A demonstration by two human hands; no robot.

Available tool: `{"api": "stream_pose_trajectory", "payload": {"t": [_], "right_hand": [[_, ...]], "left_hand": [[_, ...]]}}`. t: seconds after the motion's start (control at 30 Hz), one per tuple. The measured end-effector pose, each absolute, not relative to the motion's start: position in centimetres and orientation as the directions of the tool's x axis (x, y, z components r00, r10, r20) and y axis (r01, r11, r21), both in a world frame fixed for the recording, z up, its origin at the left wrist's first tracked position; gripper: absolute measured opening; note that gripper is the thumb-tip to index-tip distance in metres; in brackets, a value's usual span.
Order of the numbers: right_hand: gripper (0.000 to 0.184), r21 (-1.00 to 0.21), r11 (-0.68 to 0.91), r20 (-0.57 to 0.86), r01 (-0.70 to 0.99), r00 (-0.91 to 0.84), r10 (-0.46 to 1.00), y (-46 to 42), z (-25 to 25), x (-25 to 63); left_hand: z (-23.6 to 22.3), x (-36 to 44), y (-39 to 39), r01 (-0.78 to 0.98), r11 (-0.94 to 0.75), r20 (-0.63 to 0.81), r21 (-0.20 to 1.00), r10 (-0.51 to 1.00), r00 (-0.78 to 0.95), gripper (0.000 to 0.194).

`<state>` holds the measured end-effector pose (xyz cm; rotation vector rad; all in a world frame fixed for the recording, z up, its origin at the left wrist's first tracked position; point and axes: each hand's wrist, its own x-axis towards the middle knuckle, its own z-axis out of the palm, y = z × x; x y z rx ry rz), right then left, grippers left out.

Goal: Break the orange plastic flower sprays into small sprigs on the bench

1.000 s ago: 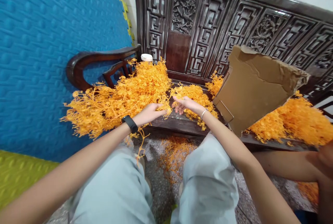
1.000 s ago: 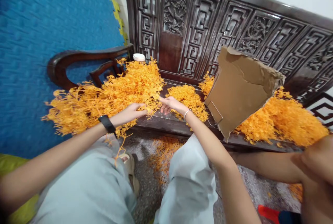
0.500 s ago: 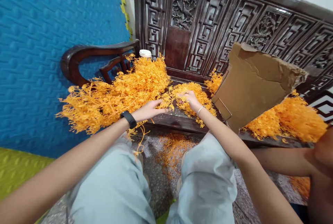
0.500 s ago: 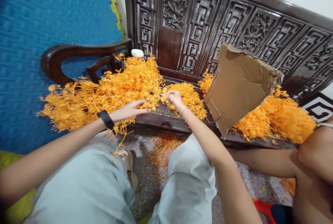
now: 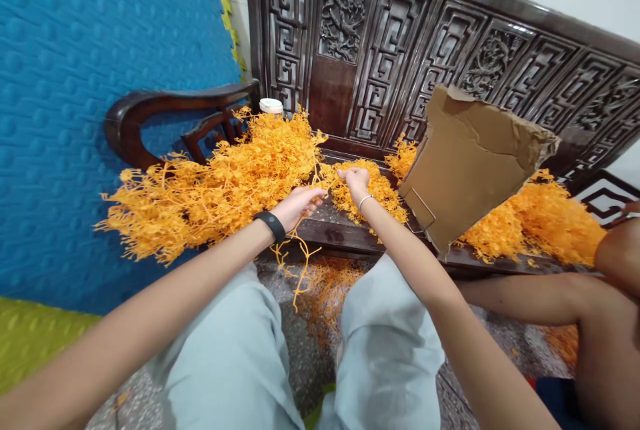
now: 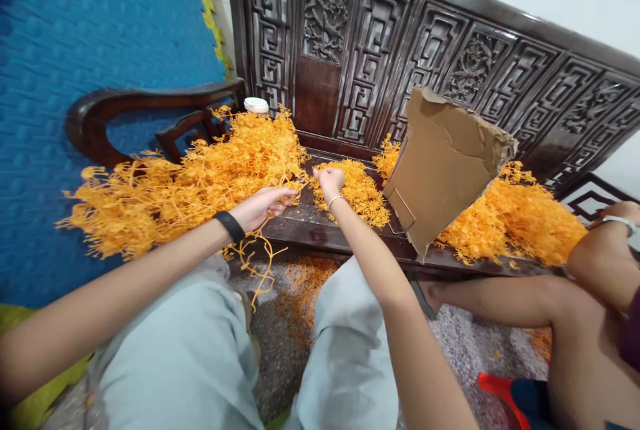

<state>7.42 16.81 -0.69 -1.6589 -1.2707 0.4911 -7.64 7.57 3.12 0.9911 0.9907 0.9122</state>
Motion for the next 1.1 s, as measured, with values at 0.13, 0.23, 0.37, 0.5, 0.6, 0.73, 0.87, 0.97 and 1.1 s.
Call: {"api": "stream_pose_trajectory", "payload": {"t": [0.13,0.23,0.37,0.5,0.6,0.73,0.87,0.97,1.1], "right_hand": [[0.027,-0.865,-0.069,0.214,0.497,0.489,0.845,17.1,0.3,7.1],[0.026,-0.884,-0.082,0.208,0.461,0.544,0.813,17.0,0.7,7.0],[0.025,-0.895,-0.097,0.213,0.435,0.608,0.765,17.1,0.7,6.5],[0.023,-0.893,-0.098,0.23,0.439,0.634,0.739,17.8,0.4,6.4],[0.019,-0.901,-0.116,0.226,0.419,0.68,0.698,18.2,0.1,8.4],[0.011,-0.901,-0.145,0.225,0.408,0.728,0.648,17.9,-1.0,13.1],[0.012,-0.878,-0.121,0.267,0.463,0.685,0.678,17.9,-2.0,16.3],[0.016,-0.862,-0.07,0.295,0.502,0.61,0.736,18.1,-2.3,16.8],[0.02,-0.861,0.006,0.305,0.509,0.506,0.807,17.7,-2.1,16.4]], "left_hand": [[3.4,-6.5,7.7,-0.297,0.312,-0.23,0.902,0.932,0.28,0.015],[3.6,-5.6,7.8,-0.325,0.318,-0.234,0.891,0.933,0.274,0.015],[3.5,-4.6,8.3,-0.325,0.318,-0.239,0.89,0.935,0.261,0.014],[3.5,-4.4,8.3,-0.29,0.316,-0.247,0.903,0.936,0.249,0.016],[4.1,-4.8,6.4,-0.184,0.375,-0.303,0.909,0.895,0.326,0.019],[5.1,-5.5,2.9,0.16,0.195,-0.251,0.968,0.809,0.531,0.021],[4.6,-6.6,1.9,0.362,-0.24,-0.02,0.901,0.81,0.586,0.025],[3.5,-7.9,2.7,0.562,-0.396,0.029,0.726,0.834,0.551,0.024],[2.6,-9.5,4.1,0.67,-0.401,0.011,0.625,0.863,0.506,0.024]]}}
